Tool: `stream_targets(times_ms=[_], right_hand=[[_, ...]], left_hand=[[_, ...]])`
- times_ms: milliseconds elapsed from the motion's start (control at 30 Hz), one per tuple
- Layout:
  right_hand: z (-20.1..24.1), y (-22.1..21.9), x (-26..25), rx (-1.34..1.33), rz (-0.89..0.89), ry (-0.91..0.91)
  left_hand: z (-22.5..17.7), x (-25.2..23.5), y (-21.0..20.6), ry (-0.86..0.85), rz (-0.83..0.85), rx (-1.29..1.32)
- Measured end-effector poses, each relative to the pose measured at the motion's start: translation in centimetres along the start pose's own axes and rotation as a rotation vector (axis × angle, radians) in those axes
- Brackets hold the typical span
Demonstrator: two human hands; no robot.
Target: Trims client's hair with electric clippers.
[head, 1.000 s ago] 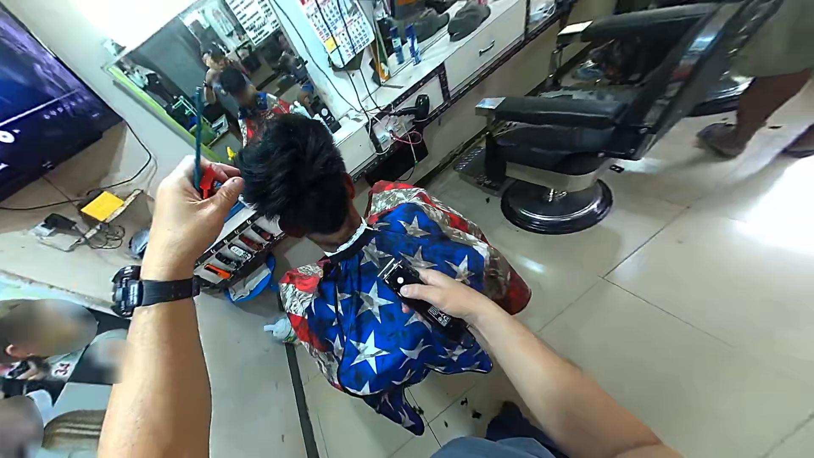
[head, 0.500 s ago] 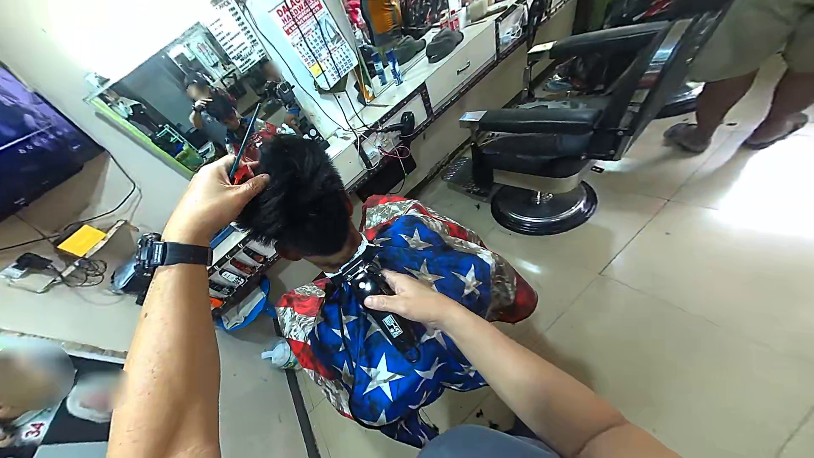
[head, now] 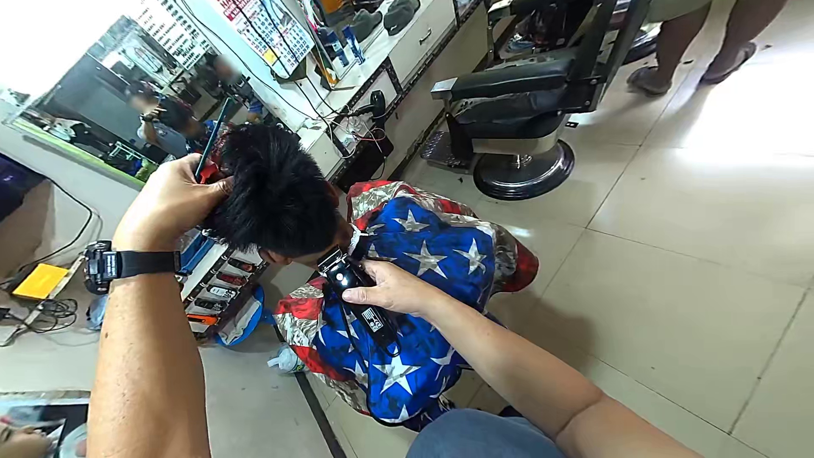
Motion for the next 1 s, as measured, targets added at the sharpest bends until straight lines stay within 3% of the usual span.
stream_targets(times_ms=[1000], right_hand=[[0.0,0.2,-0.8,-0.242,0.055,-0.061]], left_hand=[[0.6,0.1,-0.3,0.035,0.0,0.042]])
Point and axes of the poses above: each hand's wrist, its own x-axis away from the middle knuckle, its own y-axis out of the back of the hand, z = x × y, the point moved 4 cm from there along -x, towards the middle knuckle, and after that the axes turned 8 degrees about -x, right-handed, at the moved point
